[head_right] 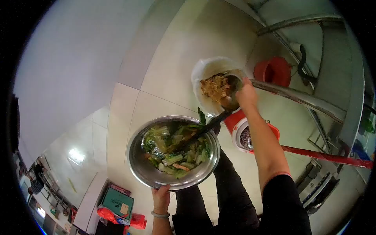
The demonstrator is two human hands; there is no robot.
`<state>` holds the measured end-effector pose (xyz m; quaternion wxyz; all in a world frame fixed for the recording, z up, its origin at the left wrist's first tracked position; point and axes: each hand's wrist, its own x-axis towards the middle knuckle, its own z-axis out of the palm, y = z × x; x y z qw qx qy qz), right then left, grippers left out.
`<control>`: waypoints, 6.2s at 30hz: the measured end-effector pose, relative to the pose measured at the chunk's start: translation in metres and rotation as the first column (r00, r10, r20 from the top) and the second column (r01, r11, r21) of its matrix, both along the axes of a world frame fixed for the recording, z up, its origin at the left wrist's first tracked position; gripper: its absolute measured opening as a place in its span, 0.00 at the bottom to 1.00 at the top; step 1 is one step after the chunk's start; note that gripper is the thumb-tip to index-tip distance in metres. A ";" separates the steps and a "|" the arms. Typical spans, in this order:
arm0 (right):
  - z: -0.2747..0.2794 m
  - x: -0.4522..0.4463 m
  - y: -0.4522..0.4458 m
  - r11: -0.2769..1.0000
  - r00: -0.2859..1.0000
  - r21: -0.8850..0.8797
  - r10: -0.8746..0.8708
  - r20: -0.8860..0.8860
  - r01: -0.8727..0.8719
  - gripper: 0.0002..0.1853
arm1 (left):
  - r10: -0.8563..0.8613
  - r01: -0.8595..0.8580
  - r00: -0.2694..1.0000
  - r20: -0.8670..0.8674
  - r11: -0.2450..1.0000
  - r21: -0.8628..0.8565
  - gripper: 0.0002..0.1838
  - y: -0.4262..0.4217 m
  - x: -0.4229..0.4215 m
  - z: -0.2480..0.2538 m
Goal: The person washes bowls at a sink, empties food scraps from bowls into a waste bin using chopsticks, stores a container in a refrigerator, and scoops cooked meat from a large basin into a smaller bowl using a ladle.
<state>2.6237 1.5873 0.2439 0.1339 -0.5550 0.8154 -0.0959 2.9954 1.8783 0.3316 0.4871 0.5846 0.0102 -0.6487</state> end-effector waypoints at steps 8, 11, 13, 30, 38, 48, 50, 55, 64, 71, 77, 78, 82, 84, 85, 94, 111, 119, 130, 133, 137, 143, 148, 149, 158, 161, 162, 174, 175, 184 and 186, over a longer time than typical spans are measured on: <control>-0.002 0.012 0.011 0.996 0.982 0.034 0.092 -0.163 -0.088 0.31 | -0.020 0.019 1.000 0.022 1.000 0.018 0.27 0.038 0.022 -0.015; 0.019 0.026 0.010 0.997 0.998 0.070 -0.011 -0.060 0.015 0.30 | -0.037 0.037 0.999 -0.008 0.999 0.030 0.27 0.045 0.033 -0.019; 0.009 0.033 0.017 0.983 0.992 0.139 -0.125 0.021 0.121 0.29 | -0.032 0.032 0.999 -0.010 0.999 0.023 0.27 0.046 0.037 -0.020; -0.055 0.016 0.099 0.886 0.810 -0.143 -0.324 0.488 0.440 0.24 | -0.165 0.165 0.985 0.059 0.986 -0.001 0.29 0.018 0.031 -0.004; -0.109 0.044 0.114 0.754 0.671 0.006 -0.588 0.452 0.657 0.25 | -0.225 0.222 0.973 0.057 0.974 0.041 0.31 0.011 0.040 -0.002; -0.029 0.051 0.284 0.777 0.201 0.191 -0.377 0.904 0.600 0.31 | -0.322 0.311 0.947 0.015 0.926 0.212 0.20 0.014 0.034 0.029; 0.035 0.035 0.340 0.711 -0.081 0.340 -0.372 0.925 0.615 0.32 | -0.303 0.299 0.953 -0.009 0.936 0.185 0.20 0.024 0.052 0.016; 0.138 -0.059 0.513 0.281 -0.241 0.378 -0.420 0.875 0.882 0.36 | -0.367 0.344 0.922 0.124 0.923 0.174 0.17 0.001 0.000 0.080; 0.292 -0.420 0.518 -0.254 0.287 -0.273 0.018 0.958 0.928 0.10 | -0.312 0.304 0.939 -0.147 0.950 -0.071 0.15 0.015 -0.030 0.104; 0.318 -0.599 0.470 0.050 0.309 -0.331 0.253 0.917 0.942 0.45 | -0.139 0.141 0.990 -0.038 0.988 0.063 0.17 0.048 -0.068 0.140; 0.277 -0.402 0.453 0.448 0.524 -0.443 -0.067 0.849 0.776 0.08 | -0.018 0.031 0.996 -0.085 0.987 0.158 0.21 0.036 -0.084 0.126; 0.252 -0.339 0.444 0.305 0.463 -0.387 -0.236 0.854 0.870 0.13 | -0.052 0.062 0.996 -0.067 0.985 0.164 0.21 0.030 -0.089 0.133; 0.211 -0.108 0.393 0.847 0.205 0.286 -0.409 0.889 0.448 0.12 | -0.103 0.107 0.994 -0.034 0.979 0.173 0.21 0.038 -0.089 0.120; 0.189 -0.051 0.314 0.989 0.344 0.108 -0.136 0.929 0.099 0.26 | -0.126 0.131 0.991 -0.040 0.974 0.185 0.21 0.039 -0.081 0.112; 0.182 -0.027 0.271 0.982 0.231 0.166 -0.184 0.955 0.094 0.31 | -0.159 0.166 0.986 -0.055 0.971 0.171 0.21 0.041 -0.076 0.107; 0.095 0.041 0.134 0.945 0.168 0.325 -0.324 0.931 0.026 0.22 | -0.341 0.337 0.940 -0.009 0.926 0.172 0.23 0.032 -0.067 0.078; 0.202 0.041 0.245 0.954 0.661 -0.290 0.268 0.701 -0.080 0.05 | -0.472 0.382 0.872 0.133 0.823 0.420 0.27 -0.097 -0.162 0.041; 0.184 0.014 0.230 0.975 0.575 -0.178 0.221 0.788 -0.131 0.08 | -0.486 0.369 0.847 0.215 0.830 0.418 0.27 -0.113 -0.186 0.057; 0.119 -0.001 0.210 0.979 0.689 -0.195 0.181 0.702 -0.058 0.08 | -0.526 0.435 0.837 0.152 0.807 0.399 0.25 -0.090 -0.162 0.066; 0.136 0.005 0.219 0.974 0.707 -0.223 0.184 0.683 -0.038 0.08 | -0.535 0.455 0.834 0.134 0.805 0.381 0.27 -0.085 -0.159 0.063; 0.139 0.012 0.239 0.966 0.588 -0.132 0.241 0.772 -0.223 0.09 | -0.486 0.360 0.847 0.214 0.821 0.443 0.27 -0.076 -0.162 0.065; 0.114 0.002 0.237 0.979 0.679 -0.075 0.186 0.710 -0.190 0.08 | -0.446 0.336 0.873 0.196 0.843 0.421 0.28 -0.060 -0.143 0.066; 0.144 0.013 0.233 0.970 0.699 -0.174 0.241 0.673 -0.168 0.08 | -0.458 0.358 0.863 0.214 0.852 0.381 0.29 -0.056 -0.139 0.071; 0.147 0.016 0.234 0.966 0.690 -0.147 0.256 0.677 -0.214 0.08 | -0.467 0.364 0.855 0.226 0.850 0.381 0.29 -0.056 -0.139 0.073; 0.146 0.013 0.245 0.970 0.554 -0.179 0.241 0.797 -0.164 0.07 | -0.442 0.373 0.872 0.211 0.878 0.299 0.29 -0.032 -0.113 0.066; 0.152 0.022 0.251 0.968 0.578 -0.153 0.243 0.779 -0.201 0.07 | -0.417 0.358 0.886 0.202 0.893 0.271 0.27 -0.033 -0.112 0.071; 0.148 0.023 0.253 0.966 0.605 -0.141 0.246 0.757 -0.217 0.07 | -0.411 0.357 0.888 0.208 0.900 0.251 0.26 -0.034 -0.112 0.074; 0.192 0.062 0.252 0.942 0.498 -0.246 0.329 0.802 -0.226 0.07 | -0.411 0.387 0.910 0.051 0.887 0.254 0.29 -0.028 -0.103 0.067; 0.193 0.066 0.255 0.952 0.424 -0.195 0.282 0.861 -0.236 0.06 | -0.411 0.386 0.910 0.050 0.887 0.254 0.29 -0.028 -0.104 0.068; 0.161 0.022 0.260 0.973 0.704 -0.227 0.191 0.684 -0.044 0.06 | -0.391 0.355 0.903 0.178 0.912 0.206 0.26 -0.023 -0.109 0.065; 0.178 0.028 0.260 0.949 0.628 -0.272 0.310 0.714 -0.159 0.07 | -0.462 0.420 0.877 0.130 0.870 0.260 0.33 -0.028 -0.107 0.066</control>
